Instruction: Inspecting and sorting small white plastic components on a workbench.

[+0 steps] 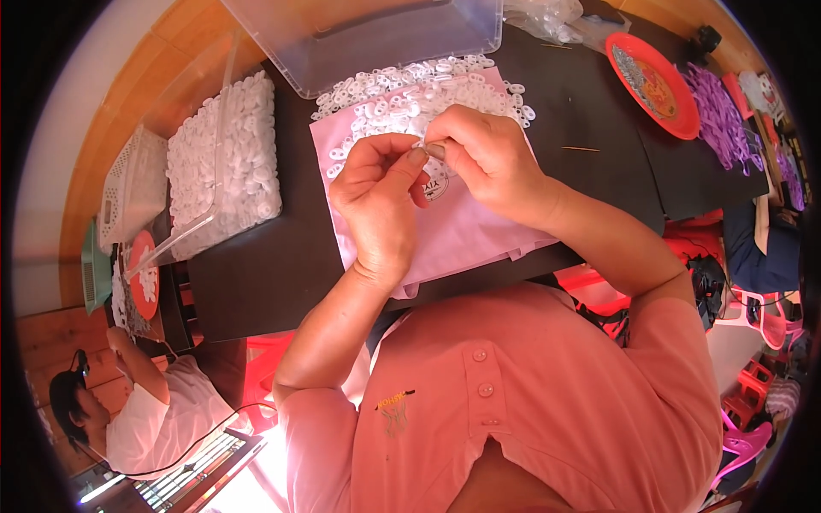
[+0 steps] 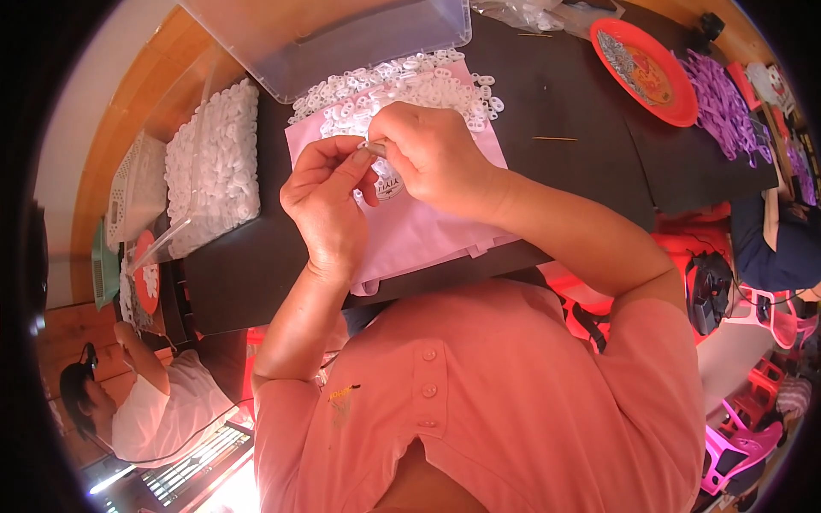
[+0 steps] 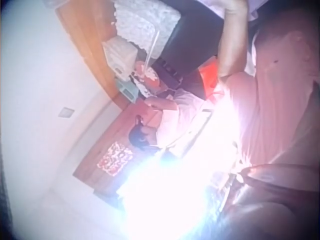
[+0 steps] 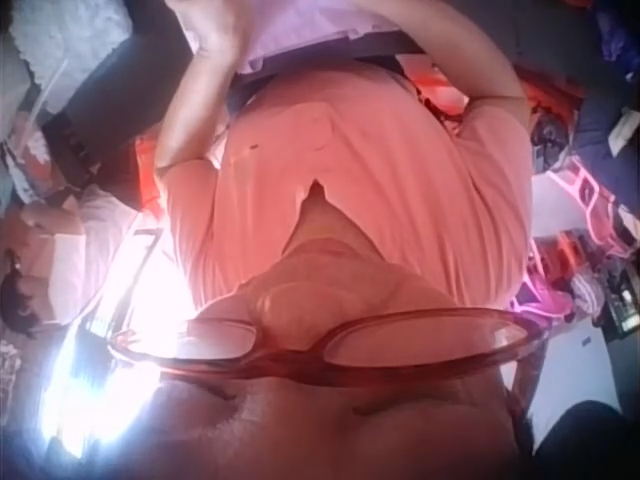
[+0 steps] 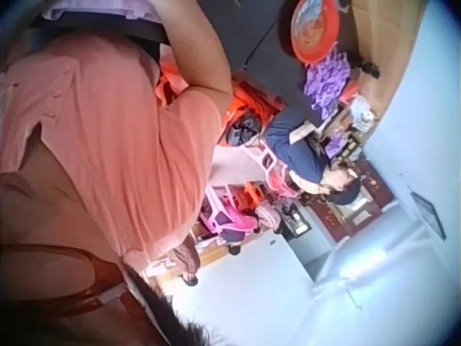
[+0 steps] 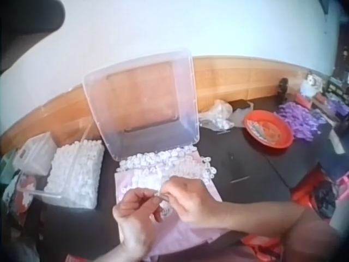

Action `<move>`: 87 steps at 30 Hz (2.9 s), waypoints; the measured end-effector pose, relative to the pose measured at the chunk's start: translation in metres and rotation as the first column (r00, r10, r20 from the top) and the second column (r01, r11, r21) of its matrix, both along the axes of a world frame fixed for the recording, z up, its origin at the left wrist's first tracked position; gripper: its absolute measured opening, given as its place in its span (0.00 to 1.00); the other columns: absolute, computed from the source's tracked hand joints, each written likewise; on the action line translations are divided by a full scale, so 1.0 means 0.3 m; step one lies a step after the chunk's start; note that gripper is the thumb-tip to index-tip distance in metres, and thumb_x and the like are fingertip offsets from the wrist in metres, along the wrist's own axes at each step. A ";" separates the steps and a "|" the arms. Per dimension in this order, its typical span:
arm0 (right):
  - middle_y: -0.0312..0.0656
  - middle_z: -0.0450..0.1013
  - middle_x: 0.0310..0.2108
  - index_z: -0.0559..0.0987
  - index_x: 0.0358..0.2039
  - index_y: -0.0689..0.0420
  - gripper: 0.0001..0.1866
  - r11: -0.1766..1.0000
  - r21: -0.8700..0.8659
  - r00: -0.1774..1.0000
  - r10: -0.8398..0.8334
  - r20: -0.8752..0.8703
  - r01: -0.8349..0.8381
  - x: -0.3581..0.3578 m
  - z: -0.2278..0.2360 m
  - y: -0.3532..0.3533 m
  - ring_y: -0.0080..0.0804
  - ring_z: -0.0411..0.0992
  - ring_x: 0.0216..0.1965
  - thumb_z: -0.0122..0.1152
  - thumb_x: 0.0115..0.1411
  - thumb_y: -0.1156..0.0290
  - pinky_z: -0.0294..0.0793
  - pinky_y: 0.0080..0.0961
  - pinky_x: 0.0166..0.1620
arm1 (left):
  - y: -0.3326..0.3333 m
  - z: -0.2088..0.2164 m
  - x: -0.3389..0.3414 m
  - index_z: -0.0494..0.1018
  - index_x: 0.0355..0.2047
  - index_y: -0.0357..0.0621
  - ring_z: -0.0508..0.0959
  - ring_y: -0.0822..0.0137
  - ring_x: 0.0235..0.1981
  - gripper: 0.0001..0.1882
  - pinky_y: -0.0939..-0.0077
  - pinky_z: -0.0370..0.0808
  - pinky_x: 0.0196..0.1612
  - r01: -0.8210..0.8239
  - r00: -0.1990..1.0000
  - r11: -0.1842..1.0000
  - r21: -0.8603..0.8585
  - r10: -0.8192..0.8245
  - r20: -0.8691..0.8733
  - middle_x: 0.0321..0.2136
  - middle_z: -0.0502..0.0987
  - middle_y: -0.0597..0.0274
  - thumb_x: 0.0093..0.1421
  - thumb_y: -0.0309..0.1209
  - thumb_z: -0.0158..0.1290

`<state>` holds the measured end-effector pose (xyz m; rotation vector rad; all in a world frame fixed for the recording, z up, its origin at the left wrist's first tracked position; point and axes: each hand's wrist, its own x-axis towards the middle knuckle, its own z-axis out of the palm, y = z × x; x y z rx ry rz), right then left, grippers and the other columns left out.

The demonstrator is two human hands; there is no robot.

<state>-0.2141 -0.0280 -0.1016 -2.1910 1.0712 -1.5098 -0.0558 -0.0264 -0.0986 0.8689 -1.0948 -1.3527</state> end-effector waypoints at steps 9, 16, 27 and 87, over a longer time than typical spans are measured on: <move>0.41 0.73 0.27 0.74 0.34 0.60 0.04 0.996 0.084 0.999 -0.014 0.033 0.011 -0.030 -0.002 -0.004 0.32 0.73 0.27 0.55 0.57 0.81 0.71 0.25 0.32 | -0.017 0.019 -0.002 0.76 0.37 0.31 0.77 0.72 0.24 0.06 0.81 0.71 0.21 0.050 0.998 0.993 0.105 -0.046 -0.035 0.30 0.79 0.58 0.59 0.19 0.56; 0.41 0.73 0.28 0.74 0.34 0.61 0.04 0.999 0.035 0.999 -0.034 -0.008 0.034 -0.047 -0.002 -0.018 0.31 0.73 0.28 0.55 0.58 0.81 0.71 0.24 0.32 | -0.030 0.036 0.009 0.76 0.36 0.31 0.75 0.73 0.24 0.07 0.80 0.69 0.22 0.062 0.991 0.992 0.109 -0.074 0.109 0.28 0.78 0.59 0.60 0.24 0.57; 0.45 0.73 0.24 0.74 0.32 0.60 0.06 0.991 0.137 0.997 0.004 0.078 -0.015 -0.033 -0.018 -0.008 0.39 0.73 0.25 0.55 0.54 0.83 0.70 0.29 0.28 | -0.029 0.006 0.007 0.73 0.30 0.38 0.69 0.81 0.21 0.03 0.85 0.66 0.22 0.094 0.951 0.994 0.052 -0.105 0.290 0.22 0.73 0.70 0.60 0.22 0.57; 0.40 0.76 0.33 0.80 0.38 0.51 0.11 0.948 0.024 0.784 -0.249 -0.568 0.318 -0.242 0.015 -0.068 0.40 0.75 0.31 0.58 0.53 0.75 0.74 0.35 0.35 | -0.044 0.016 0.015 0.75 0.27 0.36 0.71 0.76 0.17 0.05 0.83 0.62 0.17 0.163 0.985 0.959 0.233 -0.170 0.008 0.20 0.75 0.63 0.55 0.26 0.57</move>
